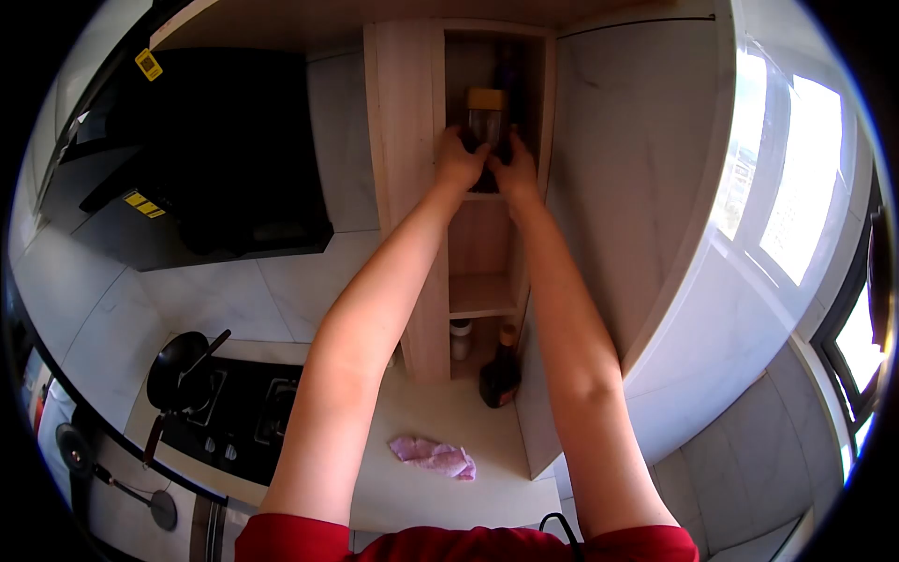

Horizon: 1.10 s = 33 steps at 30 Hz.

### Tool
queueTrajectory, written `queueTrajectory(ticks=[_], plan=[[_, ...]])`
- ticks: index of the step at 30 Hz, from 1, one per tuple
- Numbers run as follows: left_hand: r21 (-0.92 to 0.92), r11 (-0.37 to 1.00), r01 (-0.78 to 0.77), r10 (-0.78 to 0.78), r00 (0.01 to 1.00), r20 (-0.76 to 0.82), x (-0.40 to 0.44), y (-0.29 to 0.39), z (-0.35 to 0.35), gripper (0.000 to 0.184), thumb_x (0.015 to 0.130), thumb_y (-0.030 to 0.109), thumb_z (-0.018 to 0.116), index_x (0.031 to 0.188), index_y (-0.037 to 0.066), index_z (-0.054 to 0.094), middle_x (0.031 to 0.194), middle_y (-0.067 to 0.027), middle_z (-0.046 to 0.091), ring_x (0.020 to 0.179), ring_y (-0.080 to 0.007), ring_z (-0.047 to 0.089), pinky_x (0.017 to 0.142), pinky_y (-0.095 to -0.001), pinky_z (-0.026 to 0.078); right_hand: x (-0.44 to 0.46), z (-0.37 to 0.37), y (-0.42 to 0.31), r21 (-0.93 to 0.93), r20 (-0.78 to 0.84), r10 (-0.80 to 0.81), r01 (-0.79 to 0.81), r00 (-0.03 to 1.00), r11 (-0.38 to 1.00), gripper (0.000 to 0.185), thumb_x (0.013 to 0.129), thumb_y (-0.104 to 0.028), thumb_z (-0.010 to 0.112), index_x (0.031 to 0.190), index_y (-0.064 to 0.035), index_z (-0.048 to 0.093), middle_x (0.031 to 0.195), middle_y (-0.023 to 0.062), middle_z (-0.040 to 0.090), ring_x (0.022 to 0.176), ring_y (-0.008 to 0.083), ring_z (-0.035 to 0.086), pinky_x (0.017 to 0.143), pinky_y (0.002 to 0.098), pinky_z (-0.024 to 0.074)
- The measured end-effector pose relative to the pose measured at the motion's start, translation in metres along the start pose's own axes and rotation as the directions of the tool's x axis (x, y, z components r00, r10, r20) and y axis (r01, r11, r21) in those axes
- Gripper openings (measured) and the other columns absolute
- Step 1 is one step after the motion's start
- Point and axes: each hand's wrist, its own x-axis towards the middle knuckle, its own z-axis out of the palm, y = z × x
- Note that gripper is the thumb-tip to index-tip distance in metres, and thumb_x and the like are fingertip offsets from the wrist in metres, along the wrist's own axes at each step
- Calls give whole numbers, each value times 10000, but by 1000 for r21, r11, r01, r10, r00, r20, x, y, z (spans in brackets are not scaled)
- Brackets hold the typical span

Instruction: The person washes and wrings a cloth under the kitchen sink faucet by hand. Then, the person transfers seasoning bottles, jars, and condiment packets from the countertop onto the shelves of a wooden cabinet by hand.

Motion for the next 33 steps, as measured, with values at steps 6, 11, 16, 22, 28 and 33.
queueTrajectory(ticks=[6,11,16,22,28,33], plan=[[271,958,99,-104,995,4,-9,29,0,610,792,129,631,1270,-114,338,1182,-301,500,1093,-361,520,888,-393,451,7,15,4,-11,4,-29,29,1000,1000,620,814,-129,607,1342,46,334,1319,246,426,1230,334,415,1019,358,334],[475,875,90,-126,991,45,-19,43,0,599,795,40,581,1278,-146,280,1108,-316,527,993,-370,575,788,-391,500,15,18,30,-111,-9,-145,143,989,984,577,822,-112,587,1330,40,359,1301,244,446,1216,341,427,1011,367,339],[576,722,-382,387,914,121,-58,25,-7,601,774,-49,523,1322,-101,282,1284,-266,414,1150,-355,471,911,-348,443,-16,12,15,-173,-100,-267,248,958,953,511,822,12,502,1321,1,394,1315,231,428,1202,347,434,999,370,354],[623,605,-496,423,863,276,-63,-16,-5,612,756,-59,528,1323,-86,301,1315,-240,407,1219,-352,410,1032,-345,332,-14,20,34,-330,-35,-382,350,924,877,408,806,51,494,1213,12,503,1244,181,514,1150,311,496,956,339,405],[617,680,-397,209,911,356,-46,-27,8,554,813,-27,448,1339,-80,283,1330,-277,378,1211,-352,421,996,-350,377,4,20,56,-411,95,-347,354,933,840,430,779,31,495,1208,5,516,1298,191,466,1180,331,464,974,348,390],[699,651,-297,8,923,386,-27,-31,24,634,768,68,577,1331,-52,310,1317,-268,394,1190,-323,454,966,-335,409,12,19,66,-580,217,-386,436,897,688,365,852,-12,439,1208,18,512,1306,161,469,1195,313,449,995,355,376]])
